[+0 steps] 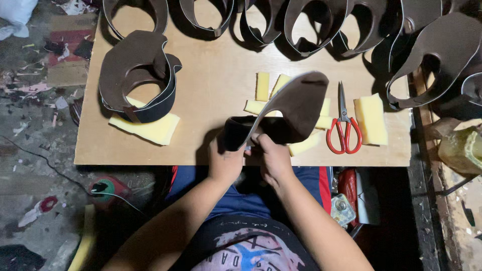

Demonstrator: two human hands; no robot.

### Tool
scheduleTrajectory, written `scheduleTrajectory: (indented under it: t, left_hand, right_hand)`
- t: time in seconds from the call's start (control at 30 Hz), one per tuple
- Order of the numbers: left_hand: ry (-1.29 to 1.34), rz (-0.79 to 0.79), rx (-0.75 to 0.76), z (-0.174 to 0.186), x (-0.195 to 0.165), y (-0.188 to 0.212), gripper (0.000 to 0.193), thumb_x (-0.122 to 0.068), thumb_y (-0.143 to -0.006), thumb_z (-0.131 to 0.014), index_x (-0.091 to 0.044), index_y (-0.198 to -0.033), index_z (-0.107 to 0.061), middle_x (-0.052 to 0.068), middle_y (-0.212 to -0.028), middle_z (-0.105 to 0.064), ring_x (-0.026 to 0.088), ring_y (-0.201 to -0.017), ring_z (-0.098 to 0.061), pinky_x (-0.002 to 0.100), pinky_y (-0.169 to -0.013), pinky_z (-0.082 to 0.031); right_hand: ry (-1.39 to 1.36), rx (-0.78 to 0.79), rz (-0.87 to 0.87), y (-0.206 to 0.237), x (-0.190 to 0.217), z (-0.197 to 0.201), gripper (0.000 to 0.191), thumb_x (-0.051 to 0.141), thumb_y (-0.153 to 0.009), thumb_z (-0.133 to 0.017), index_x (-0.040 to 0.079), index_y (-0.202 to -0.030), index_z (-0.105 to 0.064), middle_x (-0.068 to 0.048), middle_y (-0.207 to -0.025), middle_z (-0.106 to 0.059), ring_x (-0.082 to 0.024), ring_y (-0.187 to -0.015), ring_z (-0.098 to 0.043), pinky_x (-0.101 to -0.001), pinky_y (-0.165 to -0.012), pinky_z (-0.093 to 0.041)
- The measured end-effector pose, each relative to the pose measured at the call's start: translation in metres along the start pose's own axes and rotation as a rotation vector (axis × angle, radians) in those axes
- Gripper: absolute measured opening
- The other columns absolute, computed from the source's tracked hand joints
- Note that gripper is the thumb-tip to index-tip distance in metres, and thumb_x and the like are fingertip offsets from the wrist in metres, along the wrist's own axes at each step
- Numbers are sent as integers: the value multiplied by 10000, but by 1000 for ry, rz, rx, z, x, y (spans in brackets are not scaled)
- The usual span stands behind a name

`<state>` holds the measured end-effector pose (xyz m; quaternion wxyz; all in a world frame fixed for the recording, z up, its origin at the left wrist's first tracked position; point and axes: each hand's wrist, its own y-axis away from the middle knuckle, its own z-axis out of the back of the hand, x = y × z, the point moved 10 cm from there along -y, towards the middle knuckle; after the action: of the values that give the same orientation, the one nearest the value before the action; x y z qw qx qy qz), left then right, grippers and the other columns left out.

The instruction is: The person sits at a workbench covered with brown shoe upper components and yellow foam pieces. They pick up foam pieces by hand, insert them into the opening of a shoe upper, and press and shape the foam inside, working on one upper at a time and setting finished ones aside.

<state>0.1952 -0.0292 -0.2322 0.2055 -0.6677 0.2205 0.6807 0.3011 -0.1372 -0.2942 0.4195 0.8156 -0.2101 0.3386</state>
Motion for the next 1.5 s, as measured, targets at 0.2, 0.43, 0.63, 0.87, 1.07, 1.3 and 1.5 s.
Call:
scheduleTrajectory:
  t: [0.2, 0.43, 0.63, 0.87, 1.07, 1.3, 1.5]
  left_hand:
    - [-186, -271, -65, 7, -40, 8, 141, -118, -947, -631, -7, -997, -702, 143, -859, -734, 225, -765, -727, 365, -664, -554]
    - [-284, 47, -87, 14, 11, 1, 430, -324, -986, -626, 42, -767, -682, 175, -665, -671, 270, -630, -689, 382, -642, -522]
    - [-515, -29, -217, 29, 21, -5, 549, -331, -977, -664, 37, -569, -662, 168, -552, -618, 275, -587, -630, 424, -599, -463]
    - [-215, 185, -43, 16, 34, 4, 343, -273, -961, -642, 33, -814, -695, 212, -738, -740, 365, -696, -762, 430, -637, -575]
    - [-449, -141, -76, 16, -25, 8, 203, -155, -910, -630, 8, -1028, -652, 265, -916, -710, 471, -928, -680, 512, -748, -547]
    - [-459, -214, -61, 21, -55, 5, 247, -139, -919, -595, -18, -1121, -669, 249, -945, -713, 464, -910, -679, 509, -747, -537]
    - [-322, 171, 29, 27, 3, 4, 254, -190, -926, -618, 11, -1080, -629, 225, -900, -740, 353, -865, -763, 438, -762, -579]
  right_hand:
    - [177, 30, 282, 7, 24, -7, 117, 67, -881, -704, -38, -843, -669, -48, -791, -633, -148, -716, -587, -332, -659, -510]
    - [595, 21, 608, 15, 48, -13, 201, 79, -885, -715, -49, -1030, -662, -66, -931, -697, -158, -842, -645, -312, -763, -532]
    - [425, 2, 423, -8, 24, 5, 248, 83, -899, -647, -30, -1119, -664, -71, -923, -705, -169, -783, -644, -336, -695, -548]
    - [323, 62, 419, 2, 27, -9, 215, 58, -880, -702, -29, -1075, -681, -39, -941, -701, -126, -811, -645, -302, -737, -541]
    - [316, 99, 444, 0, 32, -17, 169, 88, -913, -654, -54, -989, -704, -55, -892, -702, -137, -771, -639, -304, -684, -535]
    - [464, 27, 395, -3, 29, -7, 184, 109, -944, -650, -58, -879, -693, -36, -780, -714, -126, -683, -655, -298, -613, -537]
    - [245, 154, 356, -17, 20, -3, 183, 118, -932, -621, -54, -916, -682, -58, -767, -692, -135, -647, -641, -302, -613, -515]
